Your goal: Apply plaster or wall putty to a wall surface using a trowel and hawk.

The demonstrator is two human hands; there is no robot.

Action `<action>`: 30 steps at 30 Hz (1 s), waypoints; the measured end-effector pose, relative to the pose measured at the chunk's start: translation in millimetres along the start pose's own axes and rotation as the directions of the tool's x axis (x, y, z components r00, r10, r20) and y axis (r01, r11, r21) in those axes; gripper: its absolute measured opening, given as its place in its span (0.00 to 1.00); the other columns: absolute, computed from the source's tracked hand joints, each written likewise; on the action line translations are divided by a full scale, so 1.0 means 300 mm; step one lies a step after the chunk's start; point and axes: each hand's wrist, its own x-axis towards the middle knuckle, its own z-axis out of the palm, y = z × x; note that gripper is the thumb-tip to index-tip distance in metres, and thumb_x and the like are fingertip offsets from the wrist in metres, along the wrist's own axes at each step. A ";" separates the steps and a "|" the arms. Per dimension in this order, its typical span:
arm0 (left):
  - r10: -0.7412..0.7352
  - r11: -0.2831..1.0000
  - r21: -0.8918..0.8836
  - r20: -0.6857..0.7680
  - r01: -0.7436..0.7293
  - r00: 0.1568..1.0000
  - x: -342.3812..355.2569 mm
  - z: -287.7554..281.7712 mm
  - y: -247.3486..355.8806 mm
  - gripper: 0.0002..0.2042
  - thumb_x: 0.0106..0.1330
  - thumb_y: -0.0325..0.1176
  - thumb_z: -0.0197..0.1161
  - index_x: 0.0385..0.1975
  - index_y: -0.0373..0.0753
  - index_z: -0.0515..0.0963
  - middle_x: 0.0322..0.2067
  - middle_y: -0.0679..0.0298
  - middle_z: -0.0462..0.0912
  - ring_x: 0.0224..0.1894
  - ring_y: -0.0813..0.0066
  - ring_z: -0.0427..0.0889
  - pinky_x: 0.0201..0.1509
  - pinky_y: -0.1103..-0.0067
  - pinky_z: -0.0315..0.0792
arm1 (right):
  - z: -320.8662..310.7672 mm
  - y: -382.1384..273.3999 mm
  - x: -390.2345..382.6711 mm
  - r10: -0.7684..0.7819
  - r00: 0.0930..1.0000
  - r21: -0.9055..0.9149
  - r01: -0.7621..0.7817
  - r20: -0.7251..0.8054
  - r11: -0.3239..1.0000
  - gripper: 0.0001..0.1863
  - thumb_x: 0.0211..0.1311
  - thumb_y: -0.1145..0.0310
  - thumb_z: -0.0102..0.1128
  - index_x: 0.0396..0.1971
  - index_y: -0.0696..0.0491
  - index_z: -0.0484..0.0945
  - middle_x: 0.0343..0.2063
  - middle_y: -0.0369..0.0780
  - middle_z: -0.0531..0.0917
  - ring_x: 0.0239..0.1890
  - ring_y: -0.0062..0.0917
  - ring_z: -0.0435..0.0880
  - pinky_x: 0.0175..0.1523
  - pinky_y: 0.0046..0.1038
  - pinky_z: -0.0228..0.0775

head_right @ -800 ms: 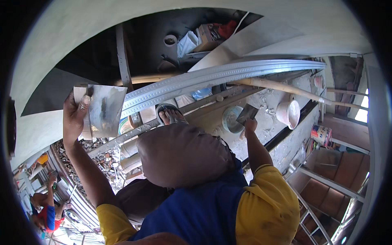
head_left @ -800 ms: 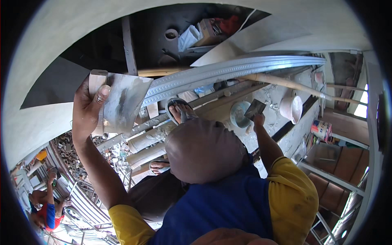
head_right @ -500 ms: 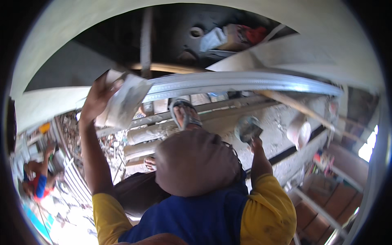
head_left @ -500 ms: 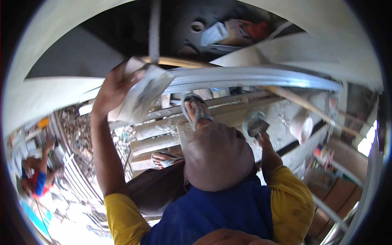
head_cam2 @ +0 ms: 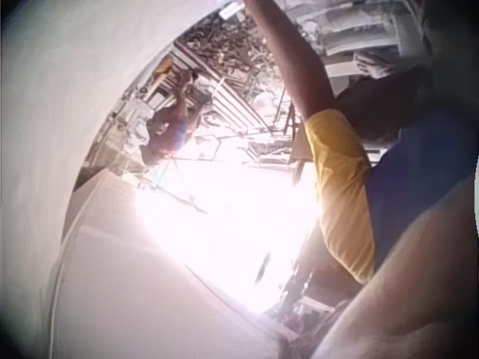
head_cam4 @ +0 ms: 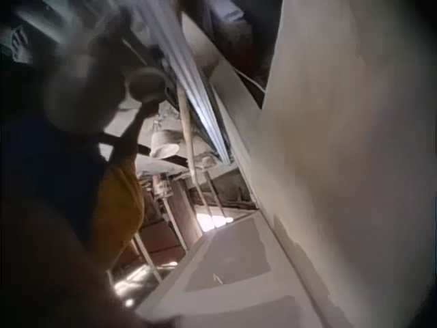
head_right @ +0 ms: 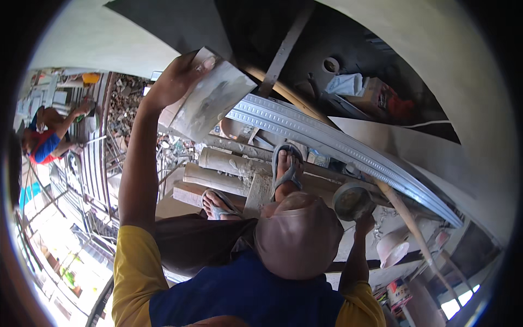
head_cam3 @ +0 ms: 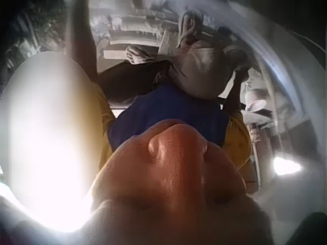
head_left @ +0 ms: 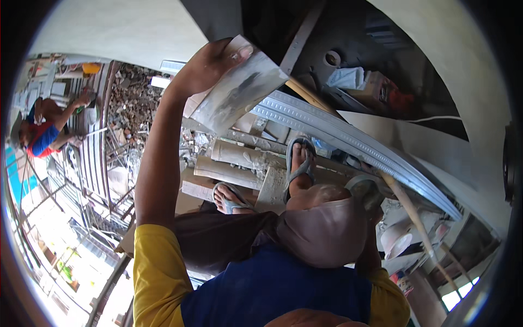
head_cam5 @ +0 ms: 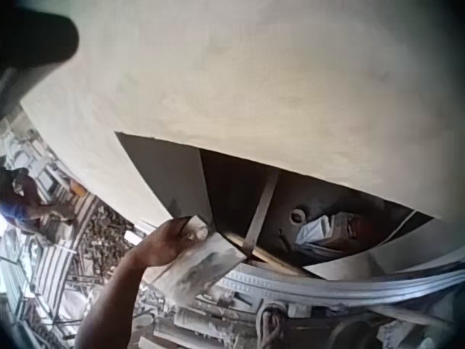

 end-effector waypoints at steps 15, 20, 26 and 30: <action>-0.453 0.538 -0.722 0.189 0.436 0.871 -0.161 0.117 -0.436 0.24 0.72 0.52 0.50 0.48 0.34 0.76 0.40 0.57 0.83 0.41 0.70 0.82 0.52 0.75 0.74 | -0.520 -1.458 0.458 -0.676 0.714 0.537 0.648 -0.183 0.540 0.11 0.56 0.73 0.59 0.36 0.64 0.76 0.38 0.55 0.78 0.43 0.54 0.77 0.48 0.44 0.70; -0.624 0.287 -0.832 0.214 0.475 0.752 -0.279 0.284 -0.594 0.24 0.71 0.52 0.50 0.51 0.37 0.76 0.45 0.56 0.83 0.43 0.68 0.83 0.53 0.73 0.74 | -0.402 -1.598 0.478 -0.758 0.650 0.474 0.685 -0.054 0.554 0.11 0.53 0.75 0.57 0.36 0.64 0.76 0.41 0.54 0.75 0.45 0.51 0.76 0.51 0.45 0.69; -0.545 0.154 -0.927 0.209 0.342 0.812 -0.358 0.387 -0.704 0.30 0.74 0.53 0.37 0.63 0.35 0.66 0.54 0.54 0.79 0.46 0.65 0.83 0.51 0.71 0.78 | -0.485 -1.582 0.406 -0.744 0.635 0.522 0.715 -0.209 0.464 0.12 0.52 0.76 0.56 0.38 0.62 0.77 0.42 0.50 0.75 0.46 0.48 0.77 0.52 0.42 0.71; -0.543 0.109 -0.917 0.268 0.384 0.795 -0.318 0.423 -0.688 0.30 0.75 0.54 0.35 0.64 0.36 0.65 0.60 0.53 0.74 0.57 0.63 0.78 0.53 0.70 0.78 | -0.469 -1.585 0.368 -0.814 0.559 0.576 0.722 -0.158 0.384 0.13 0.55 0.74 0.58 0.42 0.58 0.78 0.42 0.50 0.76 0.43 0.48 0.78 0.47 0.42 0.72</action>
